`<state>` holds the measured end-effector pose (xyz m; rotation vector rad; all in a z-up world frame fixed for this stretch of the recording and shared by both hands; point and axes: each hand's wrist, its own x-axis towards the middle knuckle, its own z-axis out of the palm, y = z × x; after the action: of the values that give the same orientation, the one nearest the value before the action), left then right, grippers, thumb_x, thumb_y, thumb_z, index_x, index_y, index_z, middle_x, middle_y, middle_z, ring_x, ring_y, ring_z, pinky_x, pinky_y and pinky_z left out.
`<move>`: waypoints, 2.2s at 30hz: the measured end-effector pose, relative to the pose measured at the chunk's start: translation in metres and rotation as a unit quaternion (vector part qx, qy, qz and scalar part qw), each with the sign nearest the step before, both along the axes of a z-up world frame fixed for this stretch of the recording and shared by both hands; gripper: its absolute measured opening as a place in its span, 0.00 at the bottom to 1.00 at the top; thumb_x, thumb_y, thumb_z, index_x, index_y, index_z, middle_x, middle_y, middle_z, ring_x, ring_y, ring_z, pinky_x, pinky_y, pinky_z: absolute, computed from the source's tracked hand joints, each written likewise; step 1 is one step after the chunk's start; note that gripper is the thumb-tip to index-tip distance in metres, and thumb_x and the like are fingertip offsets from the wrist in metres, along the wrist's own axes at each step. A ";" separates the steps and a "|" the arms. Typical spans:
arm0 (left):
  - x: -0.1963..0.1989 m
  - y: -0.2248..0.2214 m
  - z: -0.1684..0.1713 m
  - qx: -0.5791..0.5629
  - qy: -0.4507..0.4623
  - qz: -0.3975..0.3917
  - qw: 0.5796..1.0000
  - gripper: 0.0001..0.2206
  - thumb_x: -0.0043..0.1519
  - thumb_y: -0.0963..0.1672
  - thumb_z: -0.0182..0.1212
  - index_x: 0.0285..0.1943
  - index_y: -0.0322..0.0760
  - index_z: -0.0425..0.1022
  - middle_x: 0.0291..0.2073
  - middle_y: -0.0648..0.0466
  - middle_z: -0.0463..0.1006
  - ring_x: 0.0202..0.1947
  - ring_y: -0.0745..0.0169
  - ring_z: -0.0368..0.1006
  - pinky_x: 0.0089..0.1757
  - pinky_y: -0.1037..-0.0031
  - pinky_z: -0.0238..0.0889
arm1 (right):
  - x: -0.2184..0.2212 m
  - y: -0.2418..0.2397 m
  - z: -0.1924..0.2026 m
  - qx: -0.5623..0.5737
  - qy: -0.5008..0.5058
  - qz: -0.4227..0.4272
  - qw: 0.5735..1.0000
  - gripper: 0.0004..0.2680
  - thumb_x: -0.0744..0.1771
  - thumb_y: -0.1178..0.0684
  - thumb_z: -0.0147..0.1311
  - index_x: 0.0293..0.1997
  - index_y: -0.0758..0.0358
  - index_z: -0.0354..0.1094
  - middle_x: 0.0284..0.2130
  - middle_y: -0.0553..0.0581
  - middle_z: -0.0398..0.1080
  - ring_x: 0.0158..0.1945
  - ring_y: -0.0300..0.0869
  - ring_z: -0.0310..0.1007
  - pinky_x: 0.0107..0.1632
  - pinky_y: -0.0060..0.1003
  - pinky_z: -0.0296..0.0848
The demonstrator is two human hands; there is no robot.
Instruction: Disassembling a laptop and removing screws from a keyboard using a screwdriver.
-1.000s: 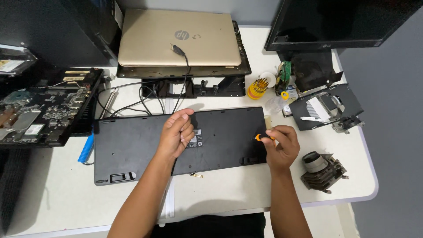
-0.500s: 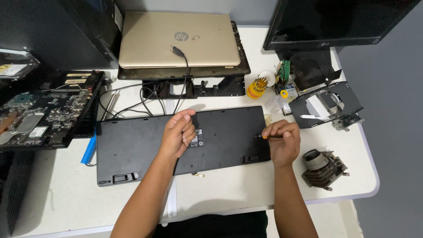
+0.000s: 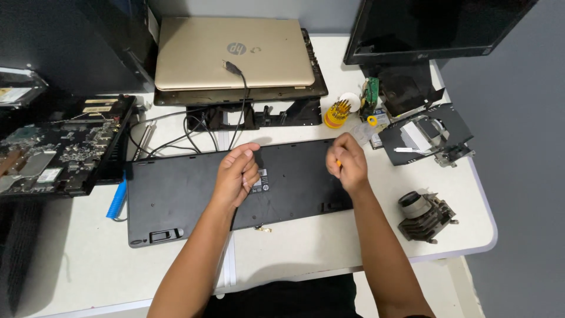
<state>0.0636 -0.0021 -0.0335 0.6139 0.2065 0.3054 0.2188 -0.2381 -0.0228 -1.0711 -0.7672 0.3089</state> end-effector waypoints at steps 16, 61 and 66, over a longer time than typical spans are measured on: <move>-0.001 0.000 0.007 0.004 0.018 0.001 1.000 0.10 0.68 0.38 0.51 0.55 0.25 0.71 0.17 0.64 0.47 0.12 0.79 0.47 0.17 0.88 0.44 | 0.011 -0.054 0.027 -0.250 -0.161 -0.137 0.945 0.09 0.70 0.53 0.42 0.32 0.63 0.62 0.27 0.55 0.61 0.32 0.41 0.59 0.39 0.35 0.61; 0.000 -0.005 0.006 0.032 0.006 -0.007 0.999 0.09 0.68 0.38 0.50 0.54 0.24 0.71 0.17 0.65 0.45 0.12 0.80 0.45 0.17 0.89 0.45 | -0.022 -0.047 0.108 -0.442 -0.127 -0.011 0.888 0.06 0.69 0.51 0.54 0.38 0.62 0.70 0.16 0.59 0.72 0.22 0.43 0.65 0.27 0.38 0.67; -0.002 -0.006 0.010 0.036 0.008 0.000 0.999 0.09 0.68 0.38 0.50 0.54 0.24 0.71 0.16 0.65 0.46 0.12 0.79 0.46 0.17 0.89 0.45 | -0.022 -0.047 0.104 -0.458 -0.155 0.004 0.875 0.06 0.69 0.50 0.53 0.39 0.61 0.69 0.18 0.60 0.74 0.22 0.43 0.66 0.28 0.38 0.67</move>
<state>0.0613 -0.0080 -0.0237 0.6869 0.2120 0.3079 0.1970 -0.2849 0.0814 -2.0532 -0.9319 0.5413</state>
